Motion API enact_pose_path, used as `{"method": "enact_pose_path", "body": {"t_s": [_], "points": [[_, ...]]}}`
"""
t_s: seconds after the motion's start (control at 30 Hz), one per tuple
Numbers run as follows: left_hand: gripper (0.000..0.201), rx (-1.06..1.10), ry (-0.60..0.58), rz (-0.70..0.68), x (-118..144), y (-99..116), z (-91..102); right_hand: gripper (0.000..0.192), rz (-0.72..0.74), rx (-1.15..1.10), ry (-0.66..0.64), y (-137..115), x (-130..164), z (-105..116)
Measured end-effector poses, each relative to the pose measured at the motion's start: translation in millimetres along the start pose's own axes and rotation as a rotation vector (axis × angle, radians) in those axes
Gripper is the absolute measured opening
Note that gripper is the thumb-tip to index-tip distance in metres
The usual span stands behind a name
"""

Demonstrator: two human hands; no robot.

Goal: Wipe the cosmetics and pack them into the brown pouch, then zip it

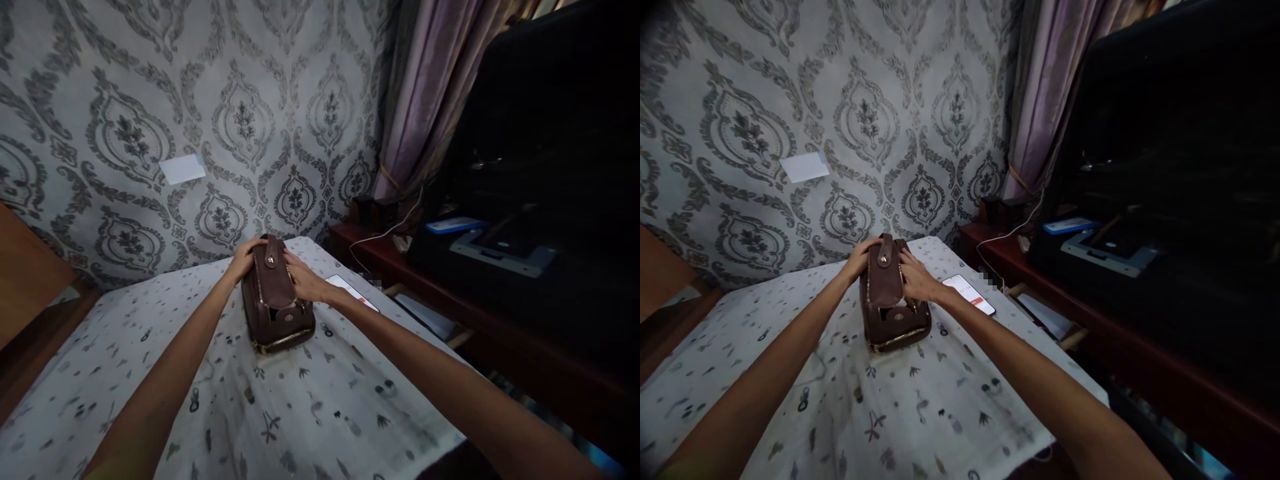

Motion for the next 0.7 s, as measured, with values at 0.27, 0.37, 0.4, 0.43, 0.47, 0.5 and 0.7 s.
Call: {"method": "enact_pose_path", "body": {"t_s": [0.27, 0.37, 0.4, 0.43, 0.47, 0.5, 0.7], "points": [[0.034, -0.049, 0.035, -0.033, 15, -3, -0.4, 0.059, -0.221, -0.46, 0.273, -16, 39, 4], [0.036, -0.062, 0.046, -0.041, 24, -2, 0.1, 0.05, -0.312, -0.553, 0.415, -19, 52, 0], [0.036, -0.067, 0.05, -0.043, 26, -2, 0.4, 0.047, -0.338, -0.577, 0.462, -20, 56, -1], [0.037, -0.07, 0.052, -0.044, 28, -1, 0.7, 0.045, -0.366, -0.6, 0.511, -21, 59, -3], [0.037, -0.075, 0.054, -0.046, 31, -1, 0.9, 0.044, -0.398, -0.625, 0.554, -22, 61, -4], [0.037, -0.08, 0.053, -0.048, 33, 0, 1.1, 0.043, -0.432, -0.644, 0.594, -24, 64, -6], [0.034, -0.093, 0.054, -0.061, 50, 8, 0.3, 0.032, -0.557, -0.527, 0.7, -42, 75, -14]]}}
Point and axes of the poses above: each hand's wrist, its own x-axis away from the middle knuckle, its own z-axis out of the back of the hand, y = z × x, the point moved 5 cm from there along -x, towards the middle knuckle, and after that the axes turned 3 degrees about z, right-handed, at the moved point
